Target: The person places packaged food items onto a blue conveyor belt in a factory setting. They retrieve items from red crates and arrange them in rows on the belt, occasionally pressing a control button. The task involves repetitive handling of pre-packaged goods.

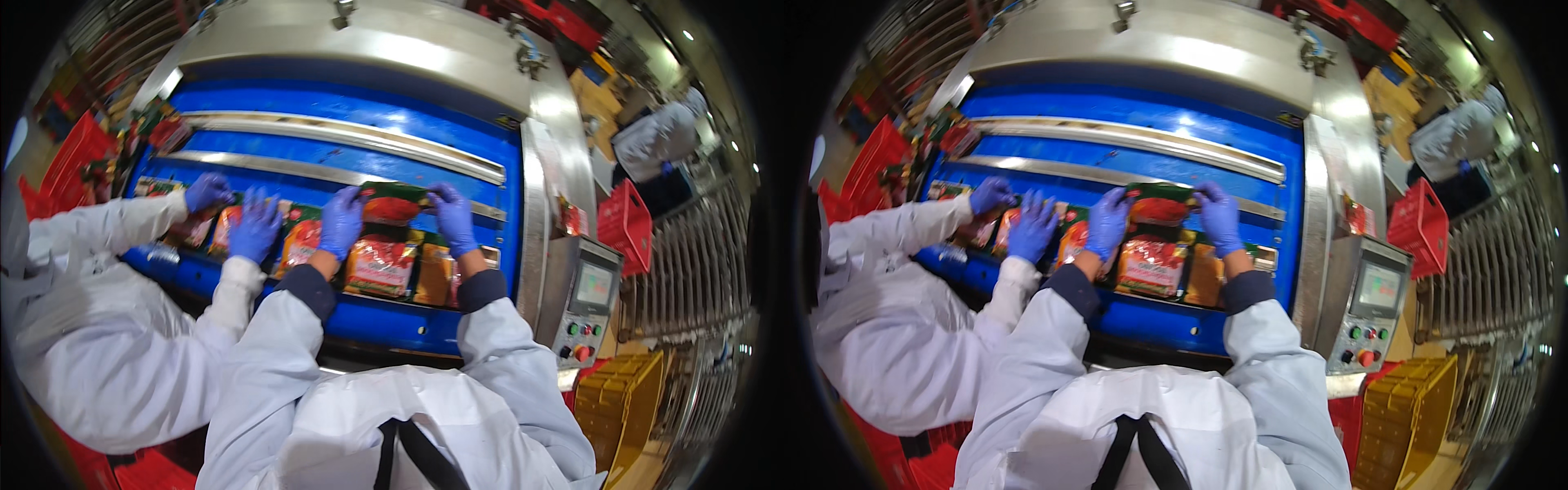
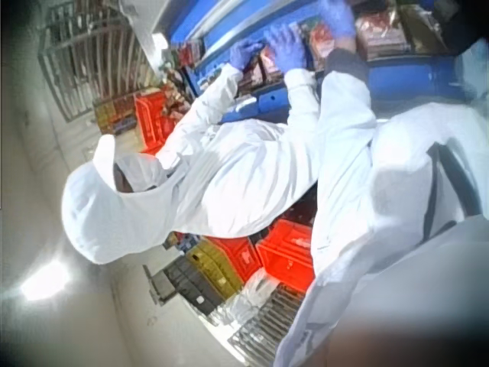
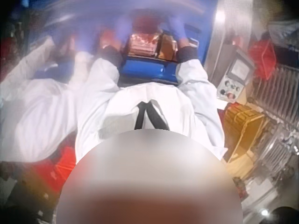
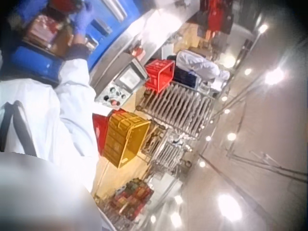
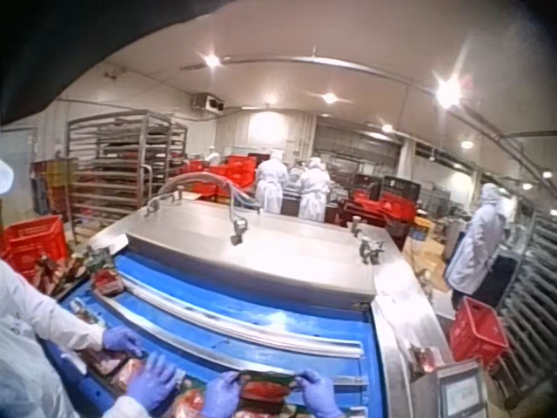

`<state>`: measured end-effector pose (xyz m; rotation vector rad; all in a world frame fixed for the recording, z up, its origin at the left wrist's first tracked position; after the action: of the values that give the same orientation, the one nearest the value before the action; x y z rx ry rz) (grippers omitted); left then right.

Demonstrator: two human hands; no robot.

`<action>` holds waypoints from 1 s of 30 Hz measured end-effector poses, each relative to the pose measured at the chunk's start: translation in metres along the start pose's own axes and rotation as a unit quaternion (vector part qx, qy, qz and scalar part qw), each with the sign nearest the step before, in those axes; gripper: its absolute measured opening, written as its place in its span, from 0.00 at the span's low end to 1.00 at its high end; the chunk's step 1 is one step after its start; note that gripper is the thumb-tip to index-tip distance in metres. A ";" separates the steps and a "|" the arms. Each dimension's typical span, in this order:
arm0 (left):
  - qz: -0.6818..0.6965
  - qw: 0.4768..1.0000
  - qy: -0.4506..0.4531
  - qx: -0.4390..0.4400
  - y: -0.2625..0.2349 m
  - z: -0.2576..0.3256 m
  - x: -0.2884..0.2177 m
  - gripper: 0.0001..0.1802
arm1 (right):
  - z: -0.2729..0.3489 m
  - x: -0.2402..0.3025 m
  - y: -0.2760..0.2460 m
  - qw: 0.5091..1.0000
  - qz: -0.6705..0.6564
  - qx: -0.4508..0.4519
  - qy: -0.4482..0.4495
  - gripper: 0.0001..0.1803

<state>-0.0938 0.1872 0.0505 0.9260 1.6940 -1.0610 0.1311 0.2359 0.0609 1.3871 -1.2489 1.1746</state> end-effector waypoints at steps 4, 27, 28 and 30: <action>-0.027 0.998 -0.039 0.035 0.001 -0.009 -0.004 0.12 | 0.001 0.021 0.002 0.999 -0.047 -0.015 0.003 0.05; -0.253 0.962 0.053 -0.090 -0.132 0.144 -0.008 0.15 | 0.197 0.068 -0.253 0.874 0.306 -0.375 -0.040 0.20; -0.262 0.961 0.019 -0.084 -0.139 0.148 0.005 0.15 | 0.200 0.073 -0.254 0.861 0.340 -0.375 -0.050 0.20; -0.278 0.957 -0.050 -0.069 -0.154 0.154 0.037 0.16 | 0.210 0.080 -0.261 0.829 0.409 -0.375 -0.068 0.19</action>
<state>-0.1987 -0.0047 0.0202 0.2958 1.9660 -1.3008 0.4104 0.0384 0.1038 0.3139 -2.2147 0.9070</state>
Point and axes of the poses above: each hand's wrist, its own z-axis away from the middle knuckle, its own y-axis out of the palm, x = y × z, the point moved 7 cm from there along -z, towards the middle knuckle, and after that the axes turned 4 degrees about -y, right-handed, at the moved point
